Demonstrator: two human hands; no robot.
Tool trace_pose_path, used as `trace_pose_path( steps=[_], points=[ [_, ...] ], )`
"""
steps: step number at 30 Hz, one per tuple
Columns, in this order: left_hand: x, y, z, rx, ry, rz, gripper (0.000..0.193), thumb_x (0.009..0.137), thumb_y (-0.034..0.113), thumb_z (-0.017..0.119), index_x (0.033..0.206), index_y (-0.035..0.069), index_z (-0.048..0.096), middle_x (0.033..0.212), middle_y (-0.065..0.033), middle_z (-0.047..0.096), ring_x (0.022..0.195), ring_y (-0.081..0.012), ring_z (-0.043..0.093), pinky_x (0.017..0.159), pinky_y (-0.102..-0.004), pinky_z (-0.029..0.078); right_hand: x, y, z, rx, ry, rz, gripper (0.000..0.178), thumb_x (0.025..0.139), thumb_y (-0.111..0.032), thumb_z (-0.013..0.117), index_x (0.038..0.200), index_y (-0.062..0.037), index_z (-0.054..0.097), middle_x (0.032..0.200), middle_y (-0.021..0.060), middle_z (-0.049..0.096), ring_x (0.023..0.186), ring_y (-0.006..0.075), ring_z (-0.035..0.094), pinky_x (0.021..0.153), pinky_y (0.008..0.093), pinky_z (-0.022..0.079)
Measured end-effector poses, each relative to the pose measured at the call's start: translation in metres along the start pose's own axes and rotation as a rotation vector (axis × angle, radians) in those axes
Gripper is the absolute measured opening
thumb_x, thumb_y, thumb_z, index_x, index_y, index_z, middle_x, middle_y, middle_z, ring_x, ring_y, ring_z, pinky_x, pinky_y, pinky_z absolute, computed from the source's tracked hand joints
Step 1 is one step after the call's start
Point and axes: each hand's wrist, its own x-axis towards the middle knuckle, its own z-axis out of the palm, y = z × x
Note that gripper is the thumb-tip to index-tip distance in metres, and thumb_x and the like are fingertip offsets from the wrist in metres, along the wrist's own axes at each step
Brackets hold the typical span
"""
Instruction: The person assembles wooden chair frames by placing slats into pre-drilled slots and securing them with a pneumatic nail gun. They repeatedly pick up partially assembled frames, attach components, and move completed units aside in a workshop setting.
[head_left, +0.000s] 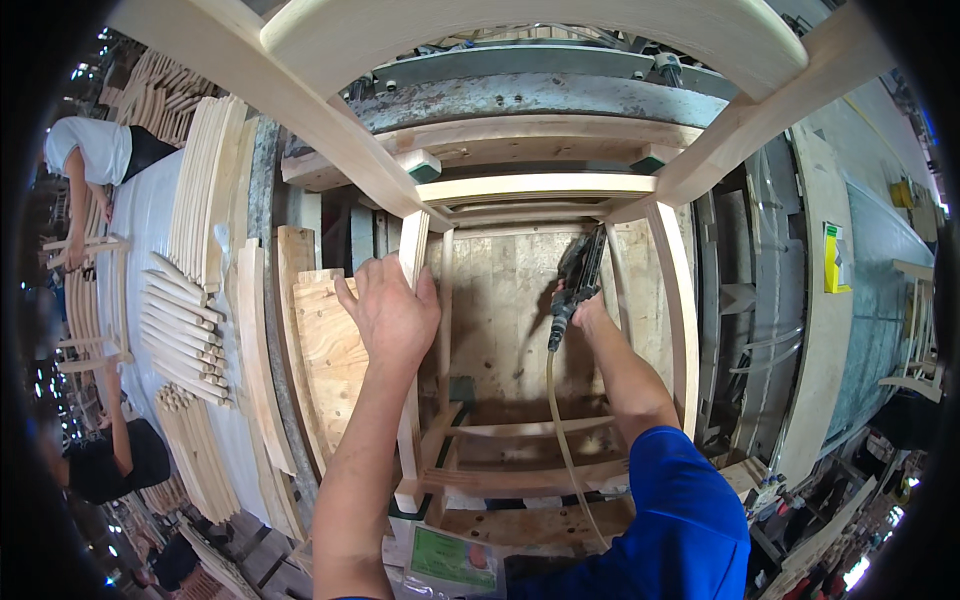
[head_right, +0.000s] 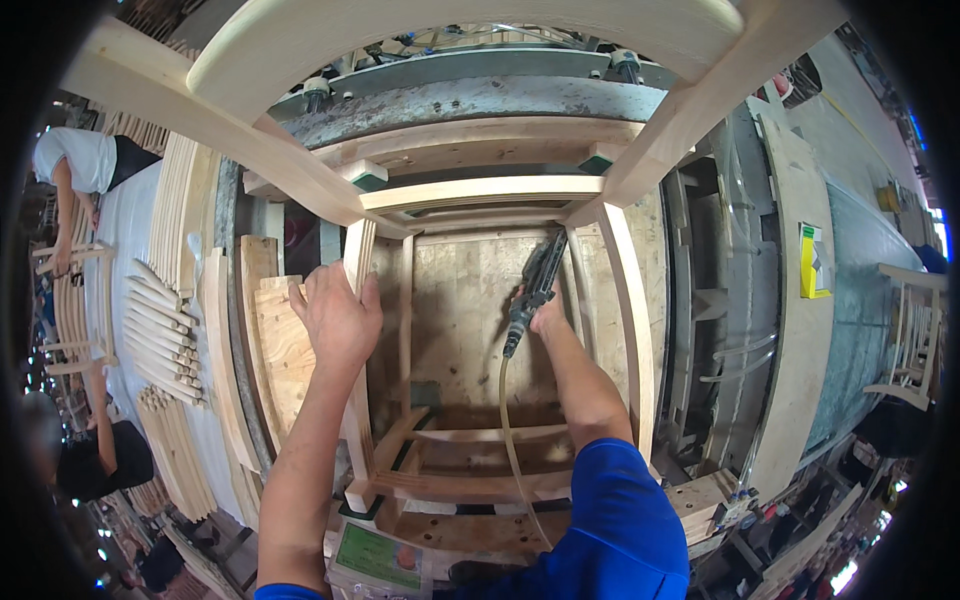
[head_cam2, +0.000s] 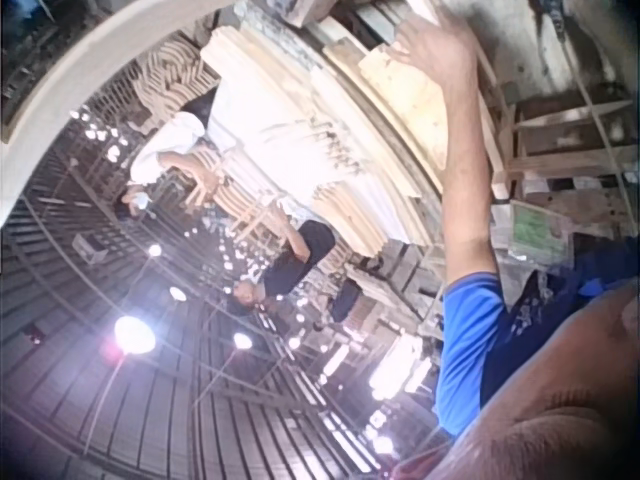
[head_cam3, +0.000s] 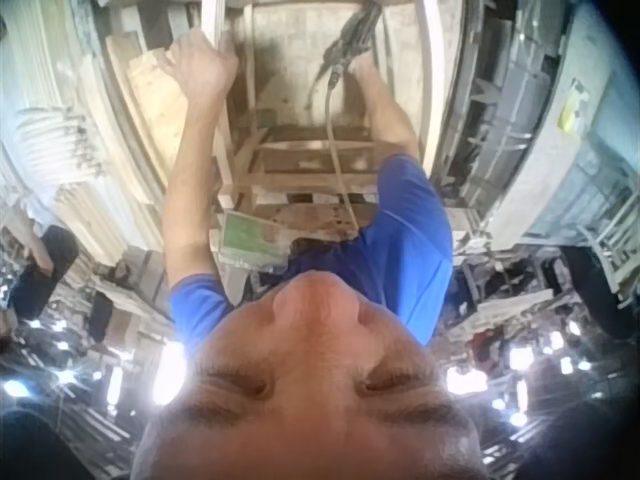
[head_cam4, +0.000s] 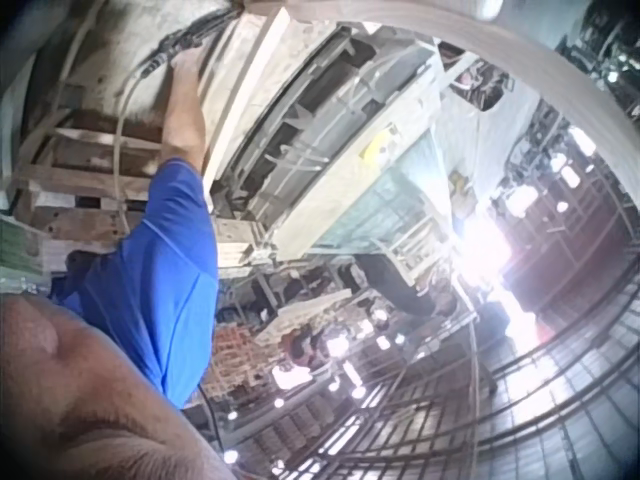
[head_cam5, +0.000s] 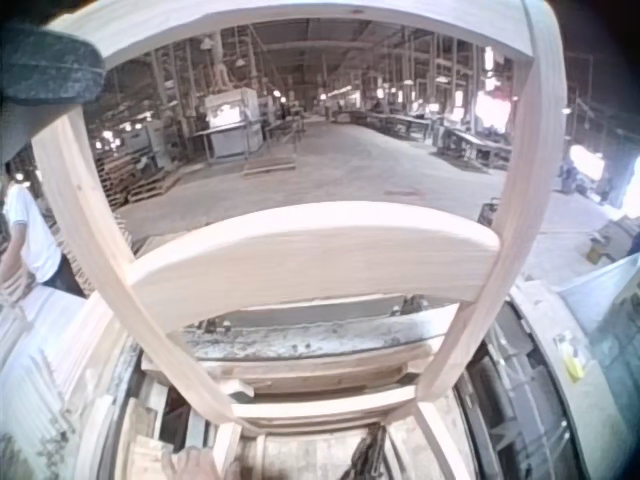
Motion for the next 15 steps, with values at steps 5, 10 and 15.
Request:
trace_pose_path(
  steps=[5,10,15],
  points=[
    [-0.004,-0.006,0.004,-0.018,0.045,0.003,0.034,0.095,0.03,0.068,0.113,0.002,0.061,0.112,-0.0172,0.064,0.122,-0.0361,0.055,0.118,-0.0653,0.023,-0.006,0.002,-0.001,-0.155,0.054,-0.019,0.053,0.093,-0.066,0.058,0.089,-0.0132,0.06,0.066,0.0137,0.057,0.054,0.0343,0.059,0.051,0.0524,0.052],
    [-0.003,-0.01,0.01,-0.026,0.115,0.041,0.034,0.094,0.032,0.067,0.112,0.003,0.062,0.109,-0.0151,0.064,0.118,-0.0357,0.057,0.115,-0.0681,0.027,-0.023,0.005,-0.012,-0.548,0.142,-0.173,0.061,0.099,-0.063,0.056,0.108,-0.0043,0.067,0.078,0.0135,0.068,0.055,0.0273,0.065,0.049,0.0475,0.054],
    [-0.002,-0.011,0.014,-0.016,0.11,0.05,0.03,0.093,0.03,0.069,0.105,0.004,0.06,0.105,-0.0147,0.064,0.114,-0.0354,0.058,0.113,-0.0695,0.028,-0.054,0.042,0.021,-1.987,0.196,-0.281,0.099,0.096,-0.063,0.061,0.161,0.0041,0.029,0.142,0.0273,0.06,0.133,0.0361,0.06,0.111,0.0405,0.048]
  ],
)
